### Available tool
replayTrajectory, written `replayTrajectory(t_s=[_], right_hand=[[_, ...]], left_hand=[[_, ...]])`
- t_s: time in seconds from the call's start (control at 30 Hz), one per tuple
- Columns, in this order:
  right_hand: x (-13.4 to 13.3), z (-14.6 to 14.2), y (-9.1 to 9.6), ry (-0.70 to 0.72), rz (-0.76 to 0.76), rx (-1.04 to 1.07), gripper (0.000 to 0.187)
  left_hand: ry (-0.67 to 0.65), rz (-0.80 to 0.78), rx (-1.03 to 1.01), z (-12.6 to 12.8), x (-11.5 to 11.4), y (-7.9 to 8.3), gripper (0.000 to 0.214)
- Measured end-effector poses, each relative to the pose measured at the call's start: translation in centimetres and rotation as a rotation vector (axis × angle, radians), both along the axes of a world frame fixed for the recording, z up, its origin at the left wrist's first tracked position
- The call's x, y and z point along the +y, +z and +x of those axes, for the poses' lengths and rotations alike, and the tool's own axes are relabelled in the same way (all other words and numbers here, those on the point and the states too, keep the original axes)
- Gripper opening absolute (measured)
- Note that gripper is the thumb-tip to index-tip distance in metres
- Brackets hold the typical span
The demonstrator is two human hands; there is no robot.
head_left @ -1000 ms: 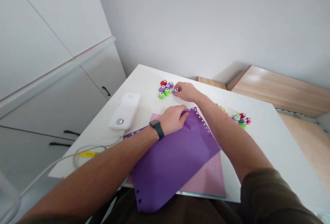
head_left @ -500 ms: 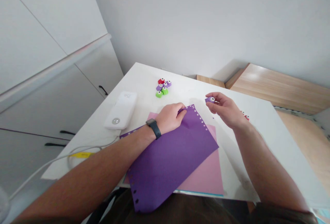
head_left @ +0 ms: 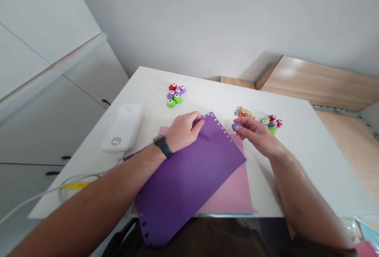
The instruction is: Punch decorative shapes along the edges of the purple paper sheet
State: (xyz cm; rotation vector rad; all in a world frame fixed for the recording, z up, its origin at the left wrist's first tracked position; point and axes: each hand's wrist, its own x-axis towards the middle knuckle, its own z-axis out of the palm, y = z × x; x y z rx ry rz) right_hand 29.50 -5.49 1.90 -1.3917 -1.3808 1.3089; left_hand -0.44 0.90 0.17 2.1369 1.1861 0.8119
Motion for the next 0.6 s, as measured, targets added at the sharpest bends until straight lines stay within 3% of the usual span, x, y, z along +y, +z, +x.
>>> replayTrajectory(t_s=[0.2, 0.4, 0.6], right_hand=[[-0.3, -0.3, 0.6, 0.010, -0.035, -0.009, 0.040], [-0.7, -0.1, 1.1, -0.019, -0.076, 0.011, 0.054], [-0.8, 0.0, 1.1, 0.044, -0.068, -0.017, 0.042]], left_hand=[[0.007, -0.005, 0.023, -0.1, -0.1, 0.5, 0.024], [0.042, -0.007, 0.025, -0.2, -0.1, 0.9, 0.024], [0.090, 0.022, 0.021, -0.5, 0.3, 0.8, 0.025]])
